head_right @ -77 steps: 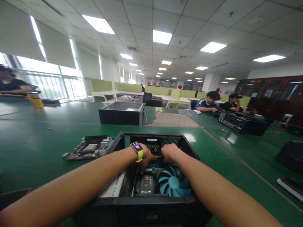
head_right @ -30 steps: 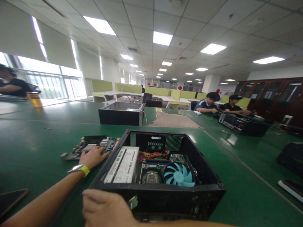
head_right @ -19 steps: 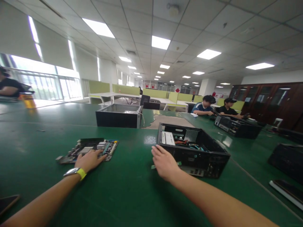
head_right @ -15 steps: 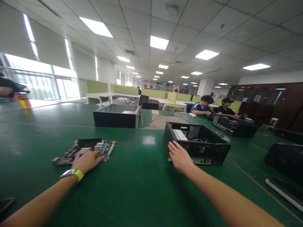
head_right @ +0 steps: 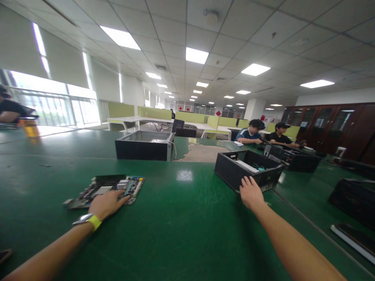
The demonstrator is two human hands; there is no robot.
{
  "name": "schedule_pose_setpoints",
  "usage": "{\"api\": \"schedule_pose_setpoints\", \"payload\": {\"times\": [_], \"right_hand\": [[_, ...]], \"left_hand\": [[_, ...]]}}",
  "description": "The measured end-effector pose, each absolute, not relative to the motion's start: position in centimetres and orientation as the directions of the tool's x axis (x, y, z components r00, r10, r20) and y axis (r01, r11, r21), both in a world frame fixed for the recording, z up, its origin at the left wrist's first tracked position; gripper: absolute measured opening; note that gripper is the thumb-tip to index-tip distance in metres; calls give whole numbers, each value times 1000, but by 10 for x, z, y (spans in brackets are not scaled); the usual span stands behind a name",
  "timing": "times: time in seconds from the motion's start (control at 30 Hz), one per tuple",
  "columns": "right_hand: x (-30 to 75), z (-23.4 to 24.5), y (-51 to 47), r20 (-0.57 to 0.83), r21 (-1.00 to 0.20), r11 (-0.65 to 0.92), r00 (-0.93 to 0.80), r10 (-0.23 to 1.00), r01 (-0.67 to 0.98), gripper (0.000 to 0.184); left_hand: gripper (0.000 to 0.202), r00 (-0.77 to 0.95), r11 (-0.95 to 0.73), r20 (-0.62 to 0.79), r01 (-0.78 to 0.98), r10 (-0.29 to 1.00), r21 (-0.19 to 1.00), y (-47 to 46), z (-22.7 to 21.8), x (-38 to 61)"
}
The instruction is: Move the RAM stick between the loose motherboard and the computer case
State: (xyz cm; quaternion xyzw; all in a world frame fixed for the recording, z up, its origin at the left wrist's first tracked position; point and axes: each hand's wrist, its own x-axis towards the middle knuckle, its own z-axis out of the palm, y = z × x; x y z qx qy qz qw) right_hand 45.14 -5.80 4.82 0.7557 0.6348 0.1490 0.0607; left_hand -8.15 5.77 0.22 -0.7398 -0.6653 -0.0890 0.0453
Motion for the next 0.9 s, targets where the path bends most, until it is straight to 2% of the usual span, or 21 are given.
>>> {"api": "schedule_pose_setpoints", "payload": {"times": [0.17, 0.27, 0.37, 0.5, 0.7, 0.77, 0.9], "right_hand": [[366, 48, -44, 109, 107, -186, 174, 979, 977, 40], [311, 43, -42, 137, -97, -164, 176, 975, 982, 45], [271, 35, -50, 142, -270, -209, 254, 957, 940, 46], [248, 21, -64, 140, -321, -244, 301, 943, 915, 36], [241, -6, -69, 176, -345, -199, 272, 946, 917, 36], [242, -12, -69, 175, -338, -204, 275, 945, 919, 37], [243, -14, -69, 176, -353, -212, 287, 942, 911, 36]], "left_hand": [[48, 276, -288, 182, 957, 944, 42, -4, 9, -2], [44, 378, -383, 70, 920, 923, 79, -53, 11, 58], [42, 483, -468, -42, 865, 875, 182, -99, 15, 105], [42, 569, -522, -93, 798, 817, 300, -132, 25, 129], [37, 661, -623, 10, 701, 750, 347, -89, 50, 89], [33, 617, -589, 44, 725, 786, 356, -62, 58, 63], [34, 400, -394, 38, 875, 916, 282, -22, 57, 19]]}}
